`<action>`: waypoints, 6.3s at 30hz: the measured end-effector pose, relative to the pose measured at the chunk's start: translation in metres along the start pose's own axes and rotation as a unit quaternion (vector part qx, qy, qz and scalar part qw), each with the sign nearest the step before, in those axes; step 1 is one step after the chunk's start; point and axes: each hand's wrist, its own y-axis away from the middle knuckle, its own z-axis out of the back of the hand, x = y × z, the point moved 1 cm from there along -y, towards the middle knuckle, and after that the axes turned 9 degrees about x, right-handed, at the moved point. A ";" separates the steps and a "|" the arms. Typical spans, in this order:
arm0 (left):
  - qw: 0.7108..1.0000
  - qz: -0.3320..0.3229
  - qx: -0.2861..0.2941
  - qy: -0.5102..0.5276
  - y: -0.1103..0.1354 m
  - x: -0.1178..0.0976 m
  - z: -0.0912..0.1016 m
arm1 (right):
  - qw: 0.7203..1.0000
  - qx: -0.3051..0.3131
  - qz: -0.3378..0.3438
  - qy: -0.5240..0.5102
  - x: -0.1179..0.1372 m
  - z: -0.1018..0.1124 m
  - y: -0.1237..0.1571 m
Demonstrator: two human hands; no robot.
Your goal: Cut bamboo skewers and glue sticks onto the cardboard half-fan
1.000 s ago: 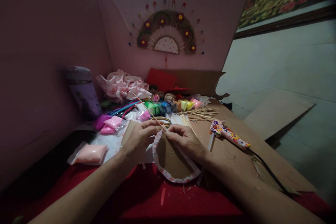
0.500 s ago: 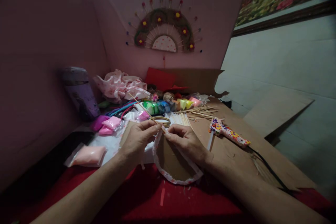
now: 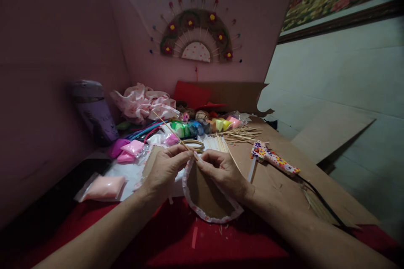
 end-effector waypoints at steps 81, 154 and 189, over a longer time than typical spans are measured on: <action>0.998 -0.004 0.011 0.058 0.003 -0.001 -0.003 | 0.996 0.021 -0.012 -0.080 -0.007 0.001 -0.001; 0.981 -0.119 -0.056 -0.141 0.014 -0.013 -0.011 | 0.975 -0.004 -0.055 -0.216 0.001 0.010 -0.004; 0.999 0.006 0.004 0.034 0.008 -0.007 -0.004 | 0.996 -0.024 0.084 0.002 0.016 0.003 0.008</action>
